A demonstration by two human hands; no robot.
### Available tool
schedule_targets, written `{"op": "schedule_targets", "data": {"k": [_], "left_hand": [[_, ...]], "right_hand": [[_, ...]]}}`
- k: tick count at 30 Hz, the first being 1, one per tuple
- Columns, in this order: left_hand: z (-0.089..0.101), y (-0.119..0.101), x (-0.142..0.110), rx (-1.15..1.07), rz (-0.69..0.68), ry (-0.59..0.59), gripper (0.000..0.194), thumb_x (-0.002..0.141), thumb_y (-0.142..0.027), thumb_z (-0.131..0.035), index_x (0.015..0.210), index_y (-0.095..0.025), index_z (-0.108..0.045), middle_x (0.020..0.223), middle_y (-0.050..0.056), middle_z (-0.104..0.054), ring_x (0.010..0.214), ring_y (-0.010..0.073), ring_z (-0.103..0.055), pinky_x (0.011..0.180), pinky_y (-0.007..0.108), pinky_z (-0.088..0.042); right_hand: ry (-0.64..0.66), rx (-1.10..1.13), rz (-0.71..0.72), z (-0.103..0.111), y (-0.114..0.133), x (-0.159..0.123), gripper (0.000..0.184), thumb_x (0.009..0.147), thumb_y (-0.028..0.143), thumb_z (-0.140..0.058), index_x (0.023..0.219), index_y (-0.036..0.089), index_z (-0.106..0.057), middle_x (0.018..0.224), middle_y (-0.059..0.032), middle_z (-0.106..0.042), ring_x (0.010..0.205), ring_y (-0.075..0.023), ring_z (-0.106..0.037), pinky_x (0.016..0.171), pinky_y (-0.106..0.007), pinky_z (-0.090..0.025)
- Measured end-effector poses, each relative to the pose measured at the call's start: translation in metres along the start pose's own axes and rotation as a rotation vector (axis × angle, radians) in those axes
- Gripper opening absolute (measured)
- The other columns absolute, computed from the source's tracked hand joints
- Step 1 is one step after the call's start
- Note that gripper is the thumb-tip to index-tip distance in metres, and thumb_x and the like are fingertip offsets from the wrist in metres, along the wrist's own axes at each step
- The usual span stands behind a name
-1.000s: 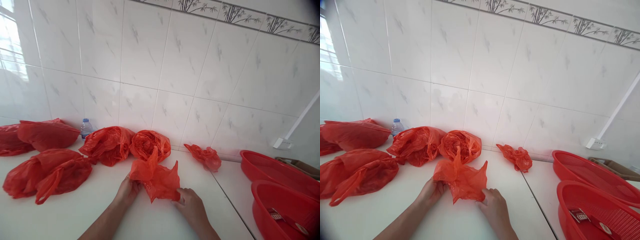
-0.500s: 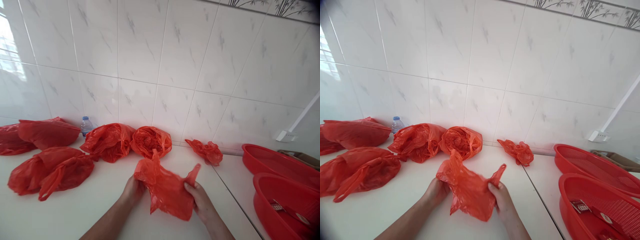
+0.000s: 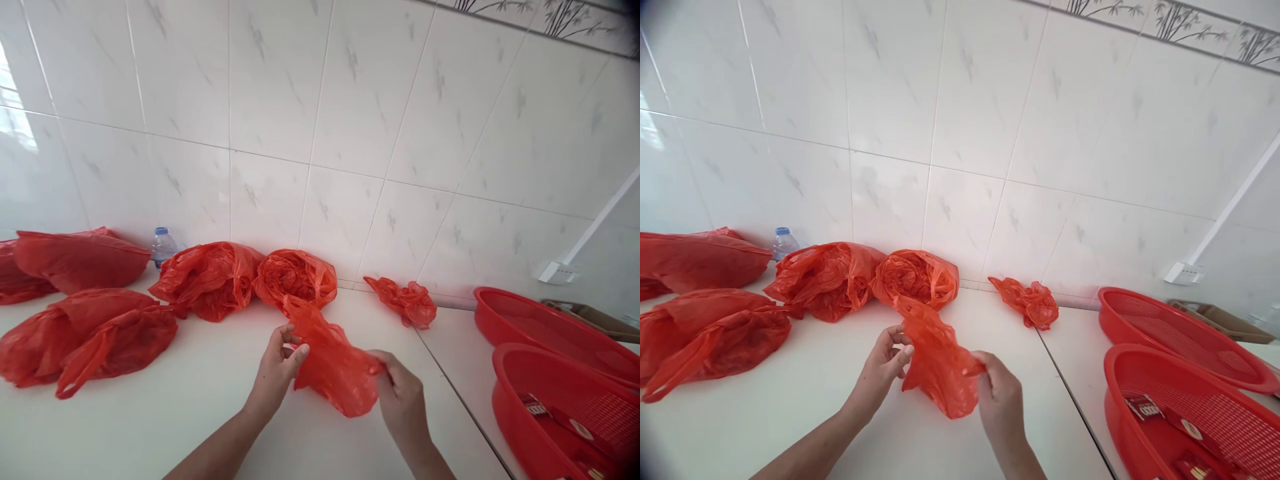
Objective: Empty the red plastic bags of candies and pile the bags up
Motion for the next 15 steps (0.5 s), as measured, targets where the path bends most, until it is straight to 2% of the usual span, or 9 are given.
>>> {"op": "schedule_targets", "data": {"k": [2,4,7,9,11,12,15], "left_hand": [[-0.005,0.005,-0.004,0.009,0.073,0.02,0.057,0.07,-0.048,-0.071,0.115,-0.022,-0.048,0.089,0.004,-0.06,0.068,0.0185,-0.059,0.049,0.026,-0.046],[-0.004,0.009,-0.004,-0.002,0.128,0.023,0.055,0.072,-0.051,-0.068,0.113,-0.019,-0.049,0.086,0.006,-0.062,0.067,0.0202,-0.062,0.049,0.028,-0.048],[0.007,0.013,0.004,-0.061,0.14,0.009,0.045,0.072,-0.047,-0.069,0.104,-0.018,-0.055,0.084,0.005,-0.066,0.063,0.0183,-0.063,0.052,0.027,-0.049],[0.018,0.016,0.015,-0.126,0.132,-0.025,0.037,0.072,-0.043,-0.07,0.097,-0.018,-0.057,0.079,0.003,-0.066,0.061,0.0159,-0.062,0.052,0.025,-0.048],[0.028,0.017,0.026,-0.202,0.126,-0.057,0.029,0.073,-0.038,-0.069,0.09,-0.018,-0.056,0.074,0.0,-0.064,0.06,0.0136,-0.06,0.052,0.023,-0.048],[0.032,0.016,0.031,-0.243,0.123,-0.06,0.025,0.074,-0.036,-0.068,0.087,-0.018,-0.056,0.074,-0.001,-0.063,0.06,0.0126,-0.06,0.054,0.022,-0.049],[0.035,0.01,0.038,-0.343,0.137,0.01,0.013,0.075,-0.026,-0.065,0.081,-0.018,-0.056,0.078,-0.001,-0.064,0.068,0.0117,-0.062,0.064,0.022,-0.052]], "right_hand": [[0.171,0.037,0.119,-0.022,0.016,-0.011,0.031,0.081,0.011,-0.039,0.097,0.025,-0.063,0.088,-0.0006,-0.068,0.077,-0.0147,-0.062,0.073,-0.022,-0.046],[0.302,0.084,0.2,-0.042,0.029,-0.022,0.036,0.078,0.006,-0.038,0.099,0.025,-0.06,0.094,-0.0001,-0.066,0.082,-0.0139,-0.062,0.075,-0.022,-0.045],[0.468,0.118,0.278,-0.064,0.047,-0.037,0.025,0.074,0.005,-0.041,0.083,0.024,-0.055,0.083,0.0011,-0.061,0.072,-0.0126,-0.056,0.067,-0.021,-0.042],[0.535,0.068,0.278,-0.072,0.052,-0.041,0.018,0.07,0.007,-0.044,0.076,0.022,-0.05,0.077,0.002,-0.055,0.068,-0.012,-0.051,0.062,-0.021,-0.039],[0.508,-0.022,0.211,-0.071,0.046,-0.037,0.017,0.065,0.009,-0.05,0.076,0.022,-0.046,0.078,0.002,-0.052,0.07,-0.0123,-0.049,0.063,-0.021,-0.038],[0.452,-0.073,0.158,-0.067,0.039,-0.031,0.016,0.064,0.011,-0.052,0.074,0.021,-0.045,0.077,0.0021,-0.051,0.069,-0.0124,-0.047,0.062,-0.022,-0.037],[0.192,-0.23,0.059,-0.038,0.009,-0.01,0.016,0.07,0.013,-0.049,0.063,0.021,-0.037,0.066,0.0028,-0.044,0.064,-0.0128,-0.042,0.061,-0.023,-0.034]]}}
Point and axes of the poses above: each hand's wrist, its own x-axis towards the middle knuckle, its own z-axis out of the back of the hand, y = z × x, the point moved 6 cm from there along x, towards the middle knuckle
